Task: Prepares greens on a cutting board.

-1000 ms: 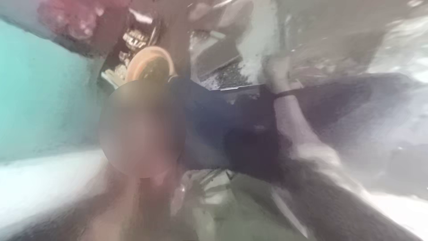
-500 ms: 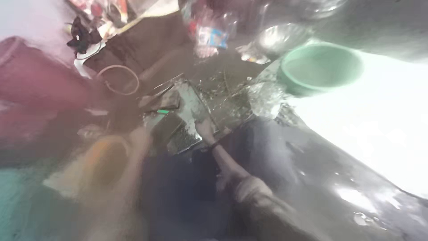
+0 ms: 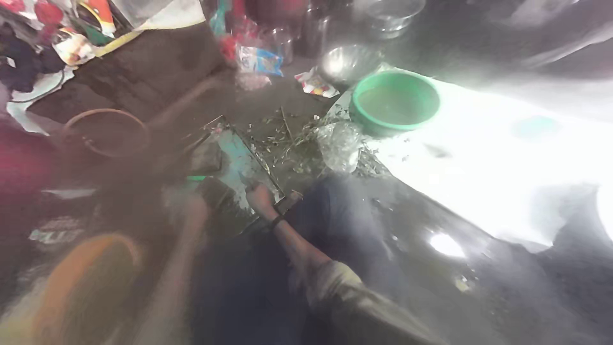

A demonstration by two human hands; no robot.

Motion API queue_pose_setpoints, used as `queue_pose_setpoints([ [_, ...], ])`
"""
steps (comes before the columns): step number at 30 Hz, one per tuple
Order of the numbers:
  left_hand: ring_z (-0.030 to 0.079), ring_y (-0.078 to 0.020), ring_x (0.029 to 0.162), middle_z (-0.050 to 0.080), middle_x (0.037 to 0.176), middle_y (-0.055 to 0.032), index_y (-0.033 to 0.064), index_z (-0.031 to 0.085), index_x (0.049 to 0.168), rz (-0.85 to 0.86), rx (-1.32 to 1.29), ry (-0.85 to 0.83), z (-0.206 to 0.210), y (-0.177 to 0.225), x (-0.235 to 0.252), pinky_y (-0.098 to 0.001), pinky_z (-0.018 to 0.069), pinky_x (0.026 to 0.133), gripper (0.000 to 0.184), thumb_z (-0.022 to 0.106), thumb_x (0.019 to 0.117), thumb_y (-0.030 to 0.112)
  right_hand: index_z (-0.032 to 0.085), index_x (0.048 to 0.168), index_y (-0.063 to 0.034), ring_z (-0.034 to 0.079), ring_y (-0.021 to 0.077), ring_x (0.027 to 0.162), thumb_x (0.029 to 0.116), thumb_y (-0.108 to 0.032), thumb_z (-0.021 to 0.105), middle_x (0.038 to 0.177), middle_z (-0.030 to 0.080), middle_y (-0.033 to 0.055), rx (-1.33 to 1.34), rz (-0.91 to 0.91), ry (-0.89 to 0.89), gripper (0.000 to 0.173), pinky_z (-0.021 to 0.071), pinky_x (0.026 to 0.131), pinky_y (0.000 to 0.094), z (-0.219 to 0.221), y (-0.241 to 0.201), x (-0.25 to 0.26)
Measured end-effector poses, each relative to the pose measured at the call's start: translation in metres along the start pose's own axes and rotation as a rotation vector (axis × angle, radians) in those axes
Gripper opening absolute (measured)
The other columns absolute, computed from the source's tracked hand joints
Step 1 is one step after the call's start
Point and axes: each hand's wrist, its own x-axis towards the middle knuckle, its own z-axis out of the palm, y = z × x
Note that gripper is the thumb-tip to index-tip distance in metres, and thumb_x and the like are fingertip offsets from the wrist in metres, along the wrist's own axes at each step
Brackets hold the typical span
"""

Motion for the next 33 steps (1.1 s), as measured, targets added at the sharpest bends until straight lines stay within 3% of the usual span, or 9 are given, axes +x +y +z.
queue_pose_setpoints([
  [7, 0.064, -0.0421, 0.123, 0.069, 0.126, -0.0253, -0.0006, 0.072, 0.120, 0.026, -0.255, -0.057, -0.004, -0.036, 0.018, -0.0622, 0.0476, 0.107, 0.033, 0.066, 0.1000, 0.025, 0.065, 0.139, -0.0155, 0.069, 0.0297, 0.115, 0.1077, -0.030, 0.051, 0.124, 0.072, 0.0134, -0.090, 0.040, -0.017, 0.037, 0.0542, 0.099, 0.0543, 0.009, -0.003, 0.001],
  [11, 0.067, -0.0465, 0.112, 0.071, 0.115, -0.0279, -0.0018, 0.071, 0.119, 0.032, -0.380, 0.017, 0.011, -0.048, 0.019, -0.0693, 0.0504, 0.098, 0.037, 0.068, 0.0992, 0.029, 0.066, 0.129, -0.0064, 0.070, 0.0360, 0.093, 0.1054, -0.027, 0.056, 0.106, 0.071, 0.0207, 0.000, -0.048, 0.006, 0.033, 0.0575, 0.080, 0.0579, 0.015, 0.015, -0.011],
  [14, 0.064, -0.0425, 0.122, 0.069, 0.124, -0.0244, 0.0018, 0.071, 0.122, 0.012, -0.418, 0.027, 0.002, -0.055, 0.023, -0.0664, 0.0472, 0.106, 0.036, 0.071, 0.0959, 0.026, 0.069, 0.124, -0.0051, 0.070, 0.0336, 0.095, 0.1028, -0.026, 0.057, 0.107, 0.072, 0.0184, -0.011, -0.026, 0.047, 0.032, 0.0560, 0.084, 0.0586, 0.020, 0.017, 0.014],
  [19, 0.068, -0.0380, 0.118, 0.073, 0.123, -0.0183, 0.0091, 0.074, 0.123, -0.040, -0.501, 0.117, -0.022, -0.068, 0.017, -0.0627, 0.0507, 0.104, 0.030, 0.067, 0.0953, 0.021, 0.064, 0.138, -0.0107, 0.066, 0.0253, 0.081, 0.1064, -0.023, 0.051, 0.101, 0.071, 0.0139, 0.079, -0.075, 0.054, 0.036, 0.0554, 0.075, 0.0495, 0.019, 0.017, 0.026],
  [22, 0.069, -0.0366, 0.116, 0.073, 0.121, -0.0182, 0.0084, 0.075, 0.118, 0.024, -0.465, 0.138, -0.027, -0.072, 0.008, -0.0619, 0.0515, 0.103, 0.026, 0.065, 0.0963, 0.018, 0.066, 0.136, -0.0102, 0.068, 0.0252, 0.089, 0.1054, -0.020, 0.053, 0.106, 0.072, 0.0143, 0.093, -0.075, 0.067, 0.035, 0.0558, 0.082, 0.0486, 0.020, 0.016, 0.023],
  [25, 0.065, -0.0415, 0.119, 0.072, 0.119, -0.0202, 0.0087, 0.078, 0.106, 0.144, -0.302, -0.012, -0.019, -0.069, -0.005, -0.0681, 0.0473, 0.103, 0.019, 0.068, 0.0936, 0.019, 0.065, 0.137, -0.0104, 0.067, 0.0222, 0.086, 0.1041, -0.018, 0.053, 0.108, 0.072, 0.0133, 0.127, -0.098, 0.070, 0.036, 0.0562, 0.079, 0.0455, 0.022, 0.020, 0.025],
  [27, 0.066, -0.0468, 0.112, 0.072, 0.112, -0.0245, 0.0057, 0.079, 0.101, 0.182, -0.116, -0.167, -0.001, -0.054, -0.019, -0.0729, 0.0490, 0.095, 0.022, 0.075, 0.0900, 0.025, 0.066, 0.136, -0.0110, 0.065, 0.0198, 0.081, 0.1047, -0.018, 0.053, 0.105, 0.072, 0.0121, 0.137, -0.127, 0.081, 0.035, 0.0555, 0.075, 0.0424, 0.022, 0.022, 0.027],
  [30, 0.065, -0.0506, 0.112, 0.068, 0.116, -0.0309, -0.0066, 0.071, 0.104, 0.132, 0.055, -0.340, 0.019, -0.023, -0.045, -0.0728, 0.0508, 0.090, 0.033, 0.077, 0.0872, 0.021, 0.065, 0.138, -0.0107, 0.070, 0.0223, 0.093, 0.1047, -0.015, 0.053, 0.113, 0.073, 0.0133, 0.094, -0.103, 0.063, 0.035, 0.0572, 0.085, 0.0442, 0.019, 0.013, 0.023],
  [33, 0.066, -0.0489, 0.112, 0.067, 0.120, -0.0301, -0.0080, 0.069, 0.105, 0.112, 0.148, -0.416, 0.029, -0.007, -0.060, -0.0681, 0.0551, 0.086, 0.027, 0.073, 0.0911, 0.015, 0.068, 0.130, -0.0096, 0.068, 0.0252, 0.087, 0.1048, -0.019, 0.053, 0.102, 0.071, 0.0136, 0.054, -0.040, 0.043, 0.031, 0.0563, 0.079, 0.0488, 0.018, 0.009, 0.013],
])
